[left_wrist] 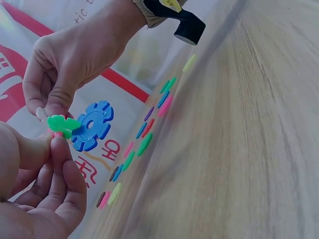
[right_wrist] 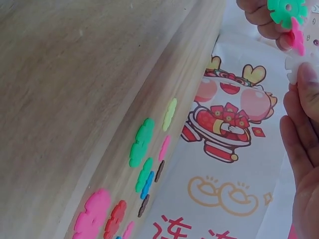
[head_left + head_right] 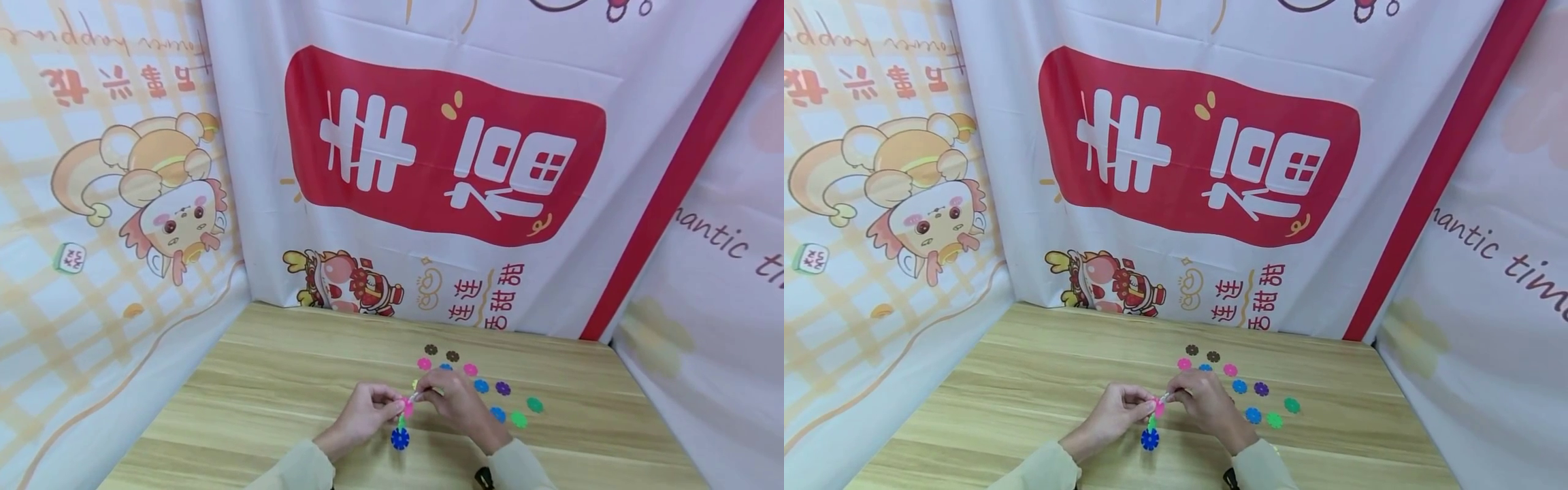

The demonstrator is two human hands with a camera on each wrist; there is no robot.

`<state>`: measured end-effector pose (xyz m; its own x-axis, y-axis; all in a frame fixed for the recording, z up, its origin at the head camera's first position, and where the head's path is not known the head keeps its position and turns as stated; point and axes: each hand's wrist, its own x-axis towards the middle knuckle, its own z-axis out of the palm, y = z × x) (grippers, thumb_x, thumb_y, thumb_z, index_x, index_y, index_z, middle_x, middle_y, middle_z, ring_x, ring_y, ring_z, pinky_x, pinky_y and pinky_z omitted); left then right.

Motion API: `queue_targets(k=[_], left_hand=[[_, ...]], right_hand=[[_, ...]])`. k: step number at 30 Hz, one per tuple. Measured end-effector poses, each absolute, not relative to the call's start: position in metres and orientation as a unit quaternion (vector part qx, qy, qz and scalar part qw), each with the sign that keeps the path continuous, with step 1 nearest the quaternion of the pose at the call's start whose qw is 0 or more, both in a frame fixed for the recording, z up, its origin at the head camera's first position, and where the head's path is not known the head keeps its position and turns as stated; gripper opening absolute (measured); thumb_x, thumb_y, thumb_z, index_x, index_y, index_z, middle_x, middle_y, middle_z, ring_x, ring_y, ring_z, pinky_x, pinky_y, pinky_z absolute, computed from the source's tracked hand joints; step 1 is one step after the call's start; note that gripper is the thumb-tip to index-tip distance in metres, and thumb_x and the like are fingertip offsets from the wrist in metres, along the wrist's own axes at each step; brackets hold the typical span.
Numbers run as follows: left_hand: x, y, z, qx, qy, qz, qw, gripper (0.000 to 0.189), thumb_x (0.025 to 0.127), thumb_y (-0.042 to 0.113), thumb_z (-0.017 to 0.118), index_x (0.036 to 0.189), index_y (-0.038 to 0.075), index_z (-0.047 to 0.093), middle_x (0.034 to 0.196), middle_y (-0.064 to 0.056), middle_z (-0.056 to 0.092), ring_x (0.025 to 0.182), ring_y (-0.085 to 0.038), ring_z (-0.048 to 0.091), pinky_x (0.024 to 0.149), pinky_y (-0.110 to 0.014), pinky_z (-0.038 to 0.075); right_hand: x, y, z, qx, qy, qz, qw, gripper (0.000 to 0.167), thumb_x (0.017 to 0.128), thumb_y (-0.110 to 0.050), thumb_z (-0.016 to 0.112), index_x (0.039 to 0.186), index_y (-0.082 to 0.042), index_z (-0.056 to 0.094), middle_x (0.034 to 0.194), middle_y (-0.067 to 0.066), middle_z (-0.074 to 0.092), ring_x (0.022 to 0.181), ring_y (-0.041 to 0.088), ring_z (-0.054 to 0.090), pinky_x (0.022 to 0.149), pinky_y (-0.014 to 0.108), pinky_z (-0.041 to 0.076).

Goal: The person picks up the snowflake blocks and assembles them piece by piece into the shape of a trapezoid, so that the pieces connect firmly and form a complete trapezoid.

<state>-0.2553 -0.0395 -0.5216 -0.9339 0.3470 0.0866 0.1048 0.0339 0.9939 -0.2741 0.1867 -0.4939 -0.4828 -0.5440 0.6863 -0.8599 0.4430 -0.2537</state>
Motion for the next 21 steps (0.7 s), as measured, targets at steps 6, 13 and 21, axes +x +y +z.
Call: queue_targets(k=[6, 13, 21], left_hand=[[-0.258, -0.042, -0.52, 0.162, 0.71, 0.677, 0.104, 0.015, 0.097, 0.008, 0.075, 0.105, -0.004, 0.076, 0.092, -0.012, 0.078, 0.075, -0.011, 0.071, 0.072, -0.025, 0.065], [-0.268, -0.055, -0.514, 0.206, 0.699, 0.65, 0.216, 0.026, 0.099, 0.027, 0.075, 0.117, 0.007, 0.074, 0.109, -0.009, 0.076, 0.098, -0.02, 0.074, 0.093, -0.035, 0.064], [-0.273, -0.055, -0.513, 0.23, 0.705, 0.618, 0.261, 0.037, 0.097, 0.038, 0.077, 0.127, 0.016, 0.073, 0.122, -0.011, 0.076, 0.108, -0.022, 0.073, 0.098, -0.034, 0.06]], right_hand=[[-0.275, 0.186, -0.494, 0.434, -0.813, 0.29, 0.257, 0.018, 0.079, 0.001, 0.088, 0.088, -0.01, 0.077, 0.086, -0.002, 0.078, 0.08, 0.007, 0.074, 0.076, 0.01, 0.058], [-0.276, 0.195, -0.482, 0.4, -0.841, 0.354, 0.083, 0.011, 0.089, -0.01, 0.082, 0.095, -0.019, 0.078, 0.093, -0.009, 0.078, 0.088, 0.0, 0.072, 0.08, 0.02, 0.063], [-0.276, 0.193, -0.464, 0.449, -0.842, 0.297, 0.034, 0.011, 0.091, -0.014, 0.082, 0.099, -0.02, 0.081, 0.098, -0.009, 0.08, 0.088, -0.001, 0.073, 0.078, 0.017, 0.061]])
